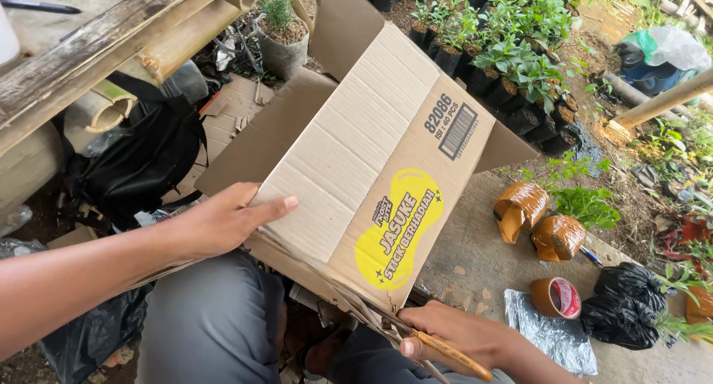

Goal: The person opens a cardboard box, removes tape, and uses scissors to cut the cardboard into smaller rectangular pieces. They also handle a roll of tape and a small plant wrapped in tape.

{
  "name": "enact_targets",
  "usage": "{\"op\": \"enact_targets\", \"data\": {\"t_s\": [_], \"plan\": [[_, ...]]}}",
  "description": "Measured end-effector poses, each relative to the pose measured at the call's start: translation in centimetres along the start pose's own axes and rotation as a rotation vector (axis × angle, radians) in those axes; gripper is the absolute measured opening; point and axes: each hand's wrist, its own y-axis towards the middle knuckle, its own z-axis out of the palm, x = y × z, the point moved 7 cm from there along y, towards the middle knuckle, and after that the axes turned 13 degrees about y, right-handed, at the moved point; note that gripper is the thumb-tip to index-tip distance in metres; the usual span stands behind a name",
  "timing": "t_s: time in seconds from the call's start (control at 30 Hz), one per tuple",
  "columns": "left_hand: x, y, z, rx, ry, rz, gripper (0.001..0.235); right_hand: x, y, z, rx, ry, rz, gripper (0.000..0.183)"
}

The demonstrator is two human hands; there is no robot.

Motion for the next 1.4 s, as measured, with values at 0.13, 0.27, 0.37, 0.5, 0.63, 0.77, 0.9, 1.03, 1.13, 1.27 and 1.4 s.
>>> {"op": "enact_targets", "data": {"t_s": [0.13,0.27,0.37,0.5,0.63,0.77,0.9,1.03,1.13,1.27,1.4], "plan": [[-0.5,0.0,0.2,-0.038,0.001,0.052,0.049,-0.9,-0.1,0.5,-0.023,-0.083,0.083,0.079],[-0.4,-0.2,0.4,-0.016,0.033,0.068,0.051,-0.5,-0.2,0.7,0.003,-0.132,0.032,0.078],[0.0,-0.3,0.4,0.038,0.093,-0.038,0.054,-0.5,-0.1,1.0,-0.010,-0.166,0.030,0.076],[0.4,-0.9,0.2,0.053,0.112,-0.225,0.060,-0.8,0.4,1.0,-0.041,-0.070,0.088,0.072],[-1.2,-1.1,-0.2,0.031,0.007,-0.096,0.060,1.2,-0.3,0.4,-0.121,-0.153,0.026,0.072],[-1.8,-1.0,-0.4,0.097,-0.105,-0.067,0.066,2.7,-3.0,0.1,-0.089,-0.277,0.319,0.072],[-1.5,-1.0,0.5,0.156,-0.353,-0.173,0.066,4.8,-3.8,-1.1,-0.099,-0.270,0.426,0.073],[-1.3,-0.9,1.7,0.030,-0.250,-0.095,0.059,5.2,-0.8,-0.6,-0.013,-0.219,0.310,0.078],[-0.7,-1.2,2.1,0.001,-0.250,-0.051,0.059,4.8,0.4,-0.2,-0.013,-0.151,0.195,0.075],[0.0,-2.2,1.8,-0.003,-0.367,-0.105,0.055,2.8,1.3,0.1,0.032,-0.142,0.312,0.073],[0.7,-2.7,1.5,0.015,-0.252,-0.260,0.050,3.4,1.5,-0.3,0.000,-0.145,0.268,0.074]]}}
